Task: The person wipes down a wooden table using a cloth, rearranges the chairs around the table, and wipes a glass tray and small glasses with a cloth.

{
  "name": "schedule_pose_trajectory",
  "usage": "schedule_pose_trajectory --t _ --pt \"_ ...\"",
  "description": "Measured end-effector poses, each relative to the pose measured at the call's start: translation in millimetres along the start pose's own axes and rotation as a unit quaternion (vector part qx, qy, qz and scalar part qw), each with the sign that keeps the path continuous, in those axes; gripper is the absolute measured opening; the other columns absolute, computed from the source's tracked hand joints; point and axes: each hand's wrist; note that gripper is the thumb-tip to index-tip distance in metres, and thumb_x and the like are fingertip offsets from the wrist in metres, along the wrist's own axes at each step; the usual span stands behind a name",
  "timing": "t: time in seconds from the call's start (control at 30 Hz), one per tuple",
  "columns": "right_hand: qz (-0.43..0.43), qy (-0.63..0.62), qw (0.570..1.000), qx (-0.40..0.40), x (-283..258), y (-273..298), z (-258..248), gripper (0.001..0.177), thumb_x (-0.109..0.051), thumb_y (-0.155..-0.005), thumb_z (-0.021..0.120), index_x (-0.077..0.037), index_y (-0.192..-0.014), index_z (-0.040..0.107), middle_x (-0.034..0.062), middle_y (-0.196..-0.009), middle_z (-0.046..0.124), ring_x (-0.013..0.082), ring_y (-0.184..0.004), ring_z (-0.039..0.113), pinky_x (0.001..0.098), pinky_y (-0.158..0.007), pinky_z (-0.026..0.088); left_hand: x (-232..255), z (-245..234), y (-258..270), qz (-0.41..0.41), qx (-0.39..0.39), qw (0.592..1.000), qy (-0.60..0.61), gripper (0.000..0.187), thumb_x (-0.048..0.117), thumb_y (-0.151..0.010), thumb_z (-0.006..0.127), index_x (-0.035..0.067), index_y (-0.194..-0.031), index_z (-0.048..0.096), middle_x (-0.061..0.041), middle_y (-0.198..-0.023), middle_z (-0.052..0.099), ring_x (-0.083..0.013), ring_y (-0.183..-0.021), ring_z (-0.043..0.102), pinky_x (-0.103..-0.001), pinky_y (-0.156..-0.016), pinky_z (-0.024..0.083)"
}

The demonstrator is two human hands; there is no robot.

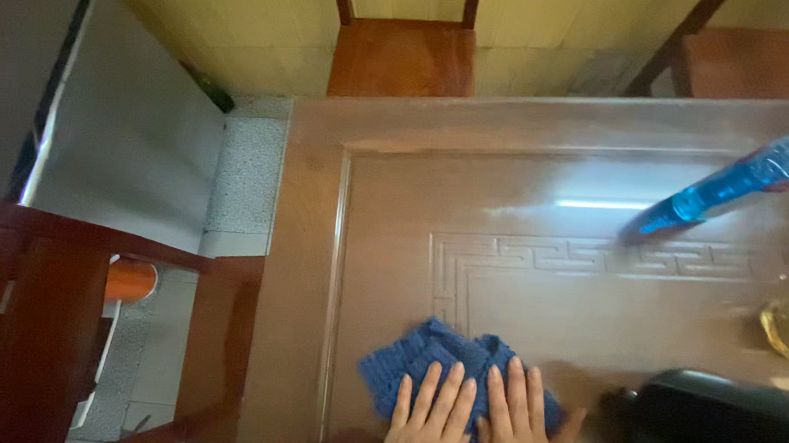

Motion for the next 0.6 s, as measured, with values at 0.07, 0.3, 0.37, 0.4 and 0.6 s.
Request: schedule_pose_trajectory --t 0.07,0.3,0.37,0.4,0.6 --pt "-0.016 0.010 1.000 -0.004 1 -17 3 0.068 -0.037 -0.093 0.056 -0.018 -0.158 0.049 0.0111 -0.171 0.042 0.0279 -0.159 0.037 0.0916 -0.120 0.007 -5 -5 -1 -0.009 -0.048 0.999 0.022 0.079 0.029 -0.096 0.071 0.000 -0.166 0.046 -0.023 -0.175 0.040 -0.0446 -0.162 0.031 -0.068 -0.126 0.015" --pt "0.034 -0.014 0.998 -0.053 6 -162 46 0.063 -0.035 -0.108 0.050 -0.020 -0.168 0.043 0.0098 -0.182 0.029 0.0352 -0.169 0.023 0.0880 -0.118 0.006 -69 -6 -137 -0.051 -0.038 0.997 -0.034 0.070 0.027 -0.104 0.059 0.008 -0.169 0.040 -0.015 -0.179 0.033 -0.0375 -0.167 0.023 -0.062 -0.134 0.013" --pt "0.049 -0.019 0.998 -0.047 2 -178 51 0.063 -0.035 -0.108 0.049 -0.019 -0.169 0.042 0.0097 -0.182 0.028 0.0344 -0.168 0.020 0.0881 -0.117 0.005 -71 -3 -156 -0.057 -0.024 0.997 -0.034 0.070 0.027 -0.104 0.059 0.010 -0.168 0.039 -0.015 -0.179 0.031 -0.0376 -0.167 0.020 -0.063 -0.132 0.011" --pt "0.067 -0.026 0.997 -0.041 0 -185 52 0.064 -0.035 -0.108 0.049 -0.019 -0.169 0.041 0.0095 -0.181 0.026 0.0336 -0.168 0.018 0.0882 -0.117 0.004 -73 -3 -162 -0.062 -0.012 0.997 -0.035 0.070 0.028 -0.103 0.059 0.011 -0.168 0.039 -0.014 -0.179 0.028 -0.0377 -0.167 0.017 -0.064 -0.131 0.009" --pt "0.011 -0.021 0.998 -0.066 8 -104 19 0.061 -0.040 -0.111 0.047 -0.019 -0.168 0.044 0.0088 -0.182 0.030 0.0300 -0.170 0.022 0.0833 -0.125 0.007 -32 -5 -88 -0.070 -0.028 0.996 -0.043 0.070 0.028 -0.104 0.061 0.013 -0.169 0.041 -0.011 -0.180 0.030 -0.0365 -0.168 0.019 -0.064 -0.133 0.010"
Point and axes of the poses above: each hand's wrist, its own y-axis away from the middle knuckle, its own z-axis out of the palm, x = y × z
